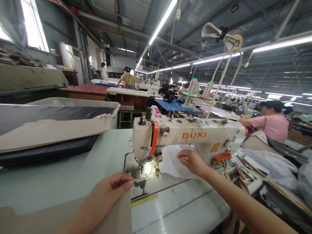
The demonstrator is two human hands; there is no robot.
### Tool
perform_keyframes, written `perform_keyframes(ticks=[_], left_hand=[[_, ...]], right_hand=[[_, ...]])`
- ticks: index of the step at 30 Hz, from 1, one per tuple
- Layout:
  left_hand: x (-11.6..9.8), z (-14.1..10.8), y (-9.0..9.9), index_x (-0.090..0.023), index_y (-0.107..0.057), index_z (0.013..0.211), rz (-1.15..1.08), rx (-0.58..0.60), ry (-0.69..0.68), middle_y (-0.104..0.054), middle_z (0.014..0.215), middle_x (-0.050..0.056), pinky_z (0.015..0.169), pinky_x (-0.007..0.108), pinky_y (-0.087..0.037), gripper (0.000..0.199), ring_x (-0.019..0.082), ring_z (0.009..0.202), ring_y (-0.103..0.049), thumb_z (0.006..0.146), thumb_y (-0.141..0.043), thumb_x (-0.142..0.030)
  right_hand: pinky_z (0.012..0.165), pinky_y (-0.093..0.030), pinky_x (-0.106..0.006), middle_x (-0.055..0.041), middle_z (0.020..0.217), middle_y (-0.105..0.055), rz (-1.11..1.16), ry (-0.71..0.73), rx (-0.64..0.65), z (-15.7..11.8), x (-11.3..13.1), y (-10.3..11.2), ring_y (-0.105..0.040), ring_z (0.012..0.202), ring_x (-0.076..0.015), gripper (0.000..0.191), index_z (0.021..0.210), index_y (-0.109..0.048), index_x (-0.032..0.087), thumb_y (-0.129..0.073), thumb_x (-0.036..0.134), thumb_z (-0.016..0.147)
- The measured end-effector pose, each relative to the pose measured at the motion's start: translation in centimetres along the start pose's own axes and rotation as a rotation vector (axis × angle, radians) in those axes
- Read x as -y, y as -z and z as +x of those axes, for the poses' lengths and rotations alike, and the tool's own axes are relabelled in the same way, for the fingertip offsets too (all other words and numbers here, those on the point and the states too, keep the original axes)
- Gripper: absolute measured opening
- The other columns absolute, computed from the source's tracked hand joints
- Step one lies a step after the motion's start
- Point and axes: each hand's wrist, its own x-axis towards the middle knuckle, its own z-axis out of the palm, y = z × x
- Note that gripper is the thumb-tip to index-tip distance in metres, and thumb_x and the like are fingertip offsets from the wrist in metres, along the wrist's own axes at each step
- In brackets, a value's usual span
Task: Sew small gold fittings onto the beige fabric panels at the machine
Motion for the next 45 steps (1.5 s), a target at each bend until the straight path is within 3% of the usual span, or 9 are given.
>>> perform_keyframes(ticks=[4, 9, 13, 19, 25, 31, 36, 41, 45], left_hand=[[0.1, -0.2, -0.2, -0.022, -0.072, 0.073, -0.033, -0.034, -0.032, -0.071, 0.072, -0.001, 0.066, 0.024, -0.047, 0.028, 0.021, 0.072, -0.064, 0.070, -0.059, -0.047], [-0.1, -0.8, -0.5, -0.020, -0.071, 0.076, -0.038, -0.024, -0.058, -0.071, 0.072, 0.000, 0.066, 0.025, -0.047, 0.025, 0.020, 0.071, -0.063, 0.074, -0.056, -0.041], [-0.3, -1.1, -0.7, -0.018, -0.070, 0.076, -0.098, -0.036, -0.082, -0.070, 0.073, 0.001, 0.067, 0.024, -0.046, 0.024, 0.019, 0.072, -0.062, 0.074, -0.056, -0.037], [-0.7, -1.2, -0.8, -0.016, -0.070, 0.073, -0.227, -0.023, -0.042, -0.068, 0.070, 0.001, 0.064, 0.023, -0.044, 0.020, 0.017, 0.069, -0.060, 0.070, -0.060, -0.034], [-0.8, -1.0, -1.1, -0.016, -0.067, 0.068, -0.397, 0.021, -0.013, -0.064, 0.061, -0.001, 0.061, 0.022, -0.044, 0.017, 0.014, 0.062, -0.058, 0.068, -0.062, -0.032], [-0.9, -1.0, -1.2, -0.016, -0.062, 0.065, -0.467, -0.047, 0.039, -0.062, 0.056, -0.002, 0.060, 0.023, -0.045, 0.016, 0.014, 0.057, -0.057, 0.066, -0.062, -0.032], [-0.3, -0.9, -1.4, -0.016, -0.060, 0.064, -0.432, -0.107, 0.030, -0.061, 0.055, -0.002, 0.058, 0.023, -0.042, 0.016, 0.013, 0.055, -0.054, 0.068, -0.060, -0.032], [-0.5, -1.1, -1.4, -0.017, -0.057, 0.061, -0.406, -0.140, 0.027, -0.060, 0.054, -0.002, 0.057, 0.023, -0.041, 0.013, 0.012, 0.054, -0.054, 0.067, -0.058, -0.028], [-1.2, -1.6, -1.4, -0.017, -0.056, 0.061, -0.449, -0.067, 0.026, -0.061, 0.055, -0.002, 0.059, 0.024, -0.044, 0.015, 0.013, 0.056, -0.056, 0.067, -0.060, -0.031]], right_hand=[[0.066, -0.049, -0.023, -0.0037, 0.080, -0.070, 0.236, 0.006, 0.015, -1.3, 1.6, -0.1, -0.064, 0.073, -0.0140, 0.018, 0.082, -0.064, 0.015, -0.047, 0.020, 0.083], [0.066, -0.049, -0.025, -0.0014, 0.071, -0.068, 0.893, -0.089, 0.088, -2.4, 4.3, -1.3, -0.061, 0.067, -0.0126, 0.015, 0.072, -0.065, 0.016, -0.065, 0.031, 0.072], [0.068, -0.048, -0.026, 0.0003, 0.067, -0.066, 1.069, -0.171, 0.158, -2.6, 6.5, -2.2, -0.060, 0.064, -0.0121, 0.020, 0.072, -0.068, 0.018, -0.073, 0.035, 0.065], [0.068, -0.048, -0.027, -0.0007, 0.065, -0.066, 1.105, -0.251, 0.153, -2.2, 8.3, -3.6, -0.060, 0.065, -0.0135, 0.029, 0.076, -0.073, 0.019, -0.077, 0.042, 0.060], [0.070, -0.048, -0.029, -0.0029, 0.066, -0.068, 1.260, -0.368, 0.059, -1.7, 9.7, -6.8, -0.060, 0.064, -0.0146, 0.037, 0.075, -0.074, 0.017, -0.081, 0.046, 0.052], [0.064, -0.048, -0.025, -0.0037, 0.064, -0.069, 1.363, -0.442, -0.023, -1.6, 11.5, -8.9, -0.059, 0.058, -0.0119, 0.042, 0.077, -0.074, 0.016, -0.082, 0.046, 0.050], [0.067, -0.050, -0.030, -0.0072, 0.068, -0.071, 1.371, -0.395, -0.033, -1.7, 11.9, -9.0, -0.063, 0.063, -0.0163, 0.043, 0.078, -0.074, 0.015, -0.081, 0.047, 0.051], [0.068, -0.050, -0.030, -0.0074, 0.071, -0.071, 1.265, -0.264, -0.095, -2.0, 11.9, -9.6, -0.064, 0.067, -0.0182, 0.036, 0.082, -0.073, 0.015, -0.075, 0.046, 0.062], [0.066, -0.050, -0.028, -0.0057, 0.071, -0.071, 1.108, -0.155, -0.157, -2.1, 11.5, -10.1, -0.064, 0.066, -0.0179, 0.029, 0.084, -0.070, 0.016, -0.067, 0.042, 0.072]])
